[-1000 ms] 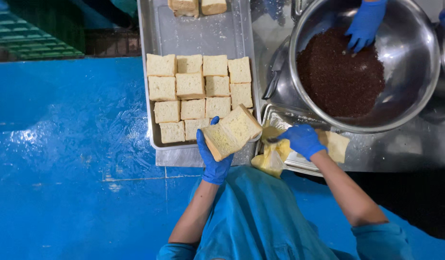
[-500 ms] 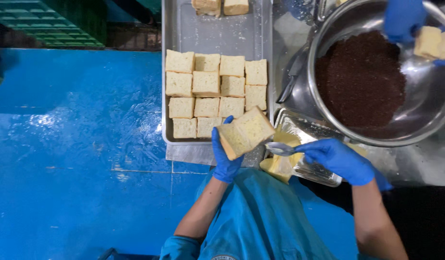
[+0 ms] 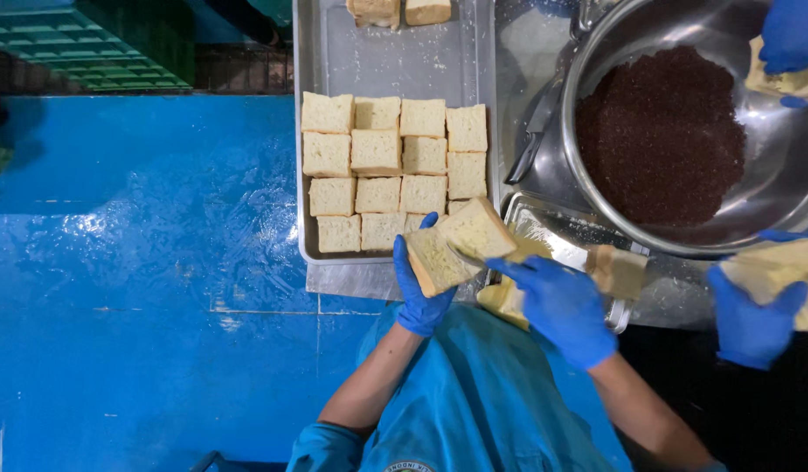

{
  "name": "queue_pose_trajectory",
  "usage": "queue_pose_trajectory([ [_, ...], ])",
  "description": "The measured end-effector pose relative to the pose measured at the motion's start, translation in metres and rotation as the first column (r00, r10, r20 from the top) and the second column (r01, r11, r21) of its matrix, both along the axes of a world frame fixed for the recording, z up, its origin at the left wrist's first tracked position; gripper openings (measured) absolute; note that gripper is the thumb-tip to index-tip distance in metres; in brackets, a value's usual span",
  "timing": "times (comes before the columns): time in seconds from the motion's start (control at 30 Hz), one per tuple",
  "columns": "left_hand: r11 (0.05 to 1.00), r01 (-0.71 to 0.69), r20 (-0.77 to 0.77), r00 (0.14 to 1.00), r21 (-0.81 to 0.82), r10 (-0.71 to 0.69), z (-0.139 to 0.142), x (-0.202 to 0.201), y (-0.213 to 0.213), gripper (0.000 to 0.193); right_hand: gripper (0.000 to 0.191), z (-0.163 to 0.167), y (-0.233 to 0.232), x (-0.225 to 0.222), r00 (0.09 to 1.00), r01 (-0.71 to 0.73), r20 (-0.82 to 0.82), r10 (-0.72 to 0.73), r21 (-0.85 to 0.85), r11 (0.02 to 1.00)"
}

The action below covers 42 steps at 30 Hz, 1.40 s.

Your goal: The person spreads a yellow filling from a small tray onto a slice of bread using a spoon, presses a second bread slice on top to form a sandwich, dips the sandwich edges into a large bowl of dark sprinkles, and places the finished sandwich on a metal tray with other completed sandwiches.

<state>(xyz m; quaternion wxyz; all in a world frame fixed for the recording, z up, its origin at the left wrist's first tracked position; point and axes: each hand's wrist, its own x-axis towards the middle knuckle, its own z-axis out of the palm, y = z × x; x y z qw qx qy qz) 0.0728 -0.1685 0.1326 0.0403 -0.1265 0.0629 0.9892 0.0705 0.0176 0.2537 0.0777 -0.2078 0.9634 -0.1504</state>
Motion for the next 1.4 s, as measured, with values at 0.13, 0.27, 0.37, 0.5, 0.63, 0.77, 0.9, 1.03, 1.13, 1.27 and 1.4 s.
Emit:
queue_pose_trajectory([
  [0.13,0.998,-0.012,-0.034,0.999,0.065,0.015,-0.002,-0.004,-0.004,0.083,0.046,-0.001,-0.014,-0.001,0.996,-0.062,-0.069,0.062,-0.002,0.998],
  [0.27,0.996,-0.031,0.023,0.999,0.084,0.029,-0.012,-0.006,-0.014,0.084,0.052,0.000,-0.023,-0.003,0.983,-0.165,-0.103,0.151,-0.143,0.976],
  [0.37,0.996,-0.004,-0.030,1.000,0.085,0.007,-0.018,-0.007,-0.012,0.085,0.055,0.001,-0.029,-0.004,0.996,-0.047,-0.084,0.039,-0.090,0.995],
  [0.5,0.981,-0.008,-0.046,0.999,0.192,0.017,-0.017,-0.010,-0.014,0.086,0.053,0.005,-0.033,-0.004,0.989,-0.115,-0.093,0.115,0.007,0.993],
  [0.63,0.983,-0.020,-0.014,1.000,0.181,0.023,-0.013,-0.012,-0.019,0.087,0.053,0.011,-0.034,-0.004,0.989,-0.122,-0.078,0.126,0.057,0.991],
  [0.77,0.999,0.021,-0.038,0.999,0.039,-0.020,-0.010,-0.013,-0.014,0.085,0.049,0.019,-0.035,-0.004,0.979,-0.078,-0.190,0.068,-0.043,0.996],
  [0.9,0.966,0.008,-0.064,0.998,0.258,0.009,-0.008,-0.016,-0.016,0.086,0.053,0.026,-0.035,-0.003,0.972,-0.130,-0.189,0.139,0.058,0.990],
  [1.03,0.971,0.029,-0.014,1.000,0.239,-0.027,-0.007,-0.018,-0.021,0.084,0.054,0.031,-0.034,-0.003,0.975,-0.125,-0.178,0.133,0.057,0.991],
  [1.13,0.989,0.045,-0.052,0.998,0.141,-0.038,-0.007,-0.020,-0.016,0.085,0.052,0.030,-0.034,-0.003,0.988,-0.020,-0.153,0.025,0.032,0.999],
  [1.27,0.981,0.071,-0.075,0.995,0.181,-0.059,-0.009,-0.022,-0.012,0.086,0.051,0.022,-0.032,0.000,0.972,-0.094,-0.220,0.076,-0.072,0.993],
  [1.4,0.984,0.005,0.000,1.000,0.176,-0.005,-0.010,-0.022,-0.017,0.087,0.054,0.011,-0.008,0.011,0.992,-0.085,-0.099,0.083,-0.016,0.996],
])
